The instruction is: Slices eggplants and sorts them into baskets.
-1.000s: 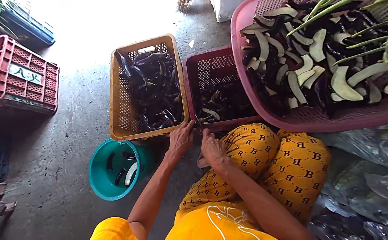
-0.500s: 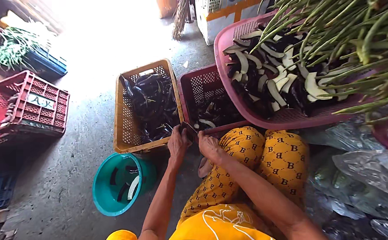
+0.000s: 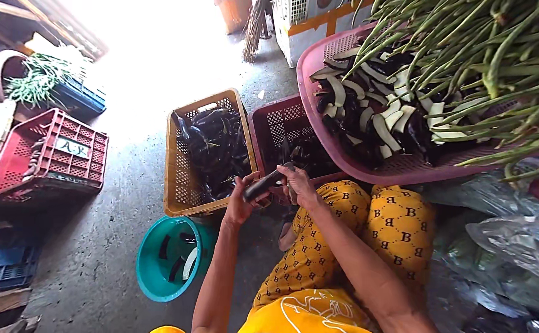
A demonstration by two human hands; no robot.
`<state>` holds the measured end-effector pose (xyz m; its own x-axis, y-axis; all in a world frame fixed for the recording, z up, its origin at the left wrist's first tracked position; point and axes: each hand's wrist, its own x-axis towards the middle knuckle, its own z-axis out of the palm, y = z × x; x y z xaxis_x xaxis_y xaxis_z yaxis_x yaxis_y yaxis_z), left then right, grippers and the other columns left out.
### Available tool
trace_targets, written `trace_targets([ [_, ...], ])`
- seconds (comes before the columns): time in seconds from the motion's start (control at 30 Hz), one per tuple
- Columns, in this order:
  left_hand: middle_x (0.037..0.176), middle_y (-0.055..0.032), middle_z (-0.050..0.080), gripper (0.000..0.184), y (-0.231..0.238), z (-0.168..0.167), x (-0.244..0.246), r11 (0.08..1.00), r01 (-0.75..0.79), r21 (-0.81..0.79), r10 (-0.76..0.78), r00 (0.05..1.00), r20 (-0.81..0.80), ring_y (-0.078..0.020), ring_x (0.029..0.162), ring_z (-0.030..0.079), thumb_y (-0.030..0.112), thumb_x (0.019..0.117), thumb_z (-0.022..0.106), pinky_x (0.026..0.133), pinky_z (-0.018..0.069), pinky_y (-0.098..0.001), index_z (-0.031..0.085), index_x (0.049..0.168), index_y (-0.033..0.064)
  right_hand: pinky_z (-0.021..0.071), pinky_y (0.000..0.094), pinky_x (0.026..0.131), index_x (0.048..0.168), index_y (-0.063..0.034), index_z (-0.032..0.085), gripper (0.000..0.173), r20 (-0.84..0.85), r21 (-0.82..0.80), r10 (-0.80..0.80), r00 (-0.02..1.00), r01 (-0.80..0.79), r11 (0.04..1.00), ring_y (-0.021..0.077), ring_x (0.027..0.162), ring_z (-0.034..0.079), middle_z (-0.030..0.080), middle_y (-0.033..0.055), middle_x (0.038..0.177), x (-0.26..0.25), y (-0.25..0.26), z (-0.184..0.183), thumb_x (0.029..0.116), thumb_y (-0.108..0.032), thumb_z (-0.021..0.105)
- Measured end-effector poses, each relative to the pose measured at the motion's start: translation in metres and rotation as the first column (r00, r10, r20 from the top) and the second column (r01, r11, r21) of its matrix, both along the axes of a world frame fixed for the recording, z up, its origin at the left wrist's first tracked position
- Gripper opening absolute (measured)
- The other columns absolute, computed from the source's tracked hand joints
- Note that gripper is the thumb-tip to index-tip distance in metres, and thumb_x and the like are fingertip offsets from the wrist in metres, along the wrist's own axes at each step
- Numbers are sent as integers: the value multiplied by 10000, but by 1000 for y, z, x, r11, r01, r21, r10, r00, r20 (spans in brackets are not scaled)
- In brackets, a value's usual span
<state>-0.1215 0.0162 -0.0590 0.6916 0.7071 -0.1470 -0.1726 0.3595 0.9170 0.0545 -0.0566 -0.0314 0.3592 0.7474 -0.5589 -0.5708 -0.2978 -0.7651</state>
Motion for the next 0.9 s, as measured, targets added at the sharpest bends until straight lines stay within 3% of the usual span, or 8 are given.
trace_targets([
  [0.07,1293,-178,664,1015,-2,-7,3,997,-49,-60,57,987,153,-291,1130,692,778,891,497,995,565,-434,331,1477,-34,463,188,432,1122,-24,566,217,-123,-15,-101,987,100,995,66,454,505,536,21,653,0,2,0,1067,-234,568],
  [0.13,1318,-141,638,952,-7,-14,19,988,-138,-71,150,970,190,-250,1136,675,610,891,684,997,557,-424,263,1516,28,464,190,428,1137,-23,550,229,-167,-13,-112,980,112,994,70,453,513,559,32,660,-2,3,-2,1070,-242,561],
  [0.2,1219,-122,672,477,-6,-12,42,938,-326,-118,340,930,136,-222,1065,696,301,1091,410,934,580,-394,315,1485,47,486,205,474,1188,3,550,287,1,4,-2,1000,2,1000,82,495,541,586,45,703,-8,0,-5,1080,-262,541],
  [0.23,1128,-106,688,399,0,-9,54,899,-412,-148,425,903,70,-204,993,706,284,1128,308,881,589,-373,354,1453,56,516,236,535,1225,21,556,335,191,-13,80,978,-79,997,108,551,575,605,64,749,-12,-3,-8,1086,-283,532],
  [0.33,943,-31,633,426,26,-5,76,830,-482,-279,503,864,3,-135,770,657,446,1124,244,719,580,-305,449,1321,129,540,479,924,1422,55,487,461,680,-241,338,651,-237,941,346,1008,704,686,257,1130,-28,-16,0,1110,-280,427],
  [0.37,852,-14,615,459,34,-2,81,801,-496,-335,522,853,-15,-122,673,631,513,1105,260,638,571,-289,497,1226,139,523,513,961,1431,77,466,456,763,-278,366,533,-240,930,394,1075,696,676,287,1186,-36,-19,1,1105,-237,409],
  [0.57,747,11,577,524,54,17,90,767,-436,-471,483,875,-22,-51,510,545,597,1067,301,449,468,-173,549,1141,141,602,489,738,1273,147,570,367,964,-65,117,238,-216,974,403,825,749,723,271,1001,-59,-25,-21,1056,-135,482],
  [0.9,713,13,554,527,57,28,94,757,-439,-485,472,880,-60,-42,469,509,585,1072,308,414,439,-160,558,1121,124,612,464,662,1196,143,615,309,987,21,12,159,-206,978,376,741,750,727,250,929,-61,-25,-28,1021,-100,537],
])
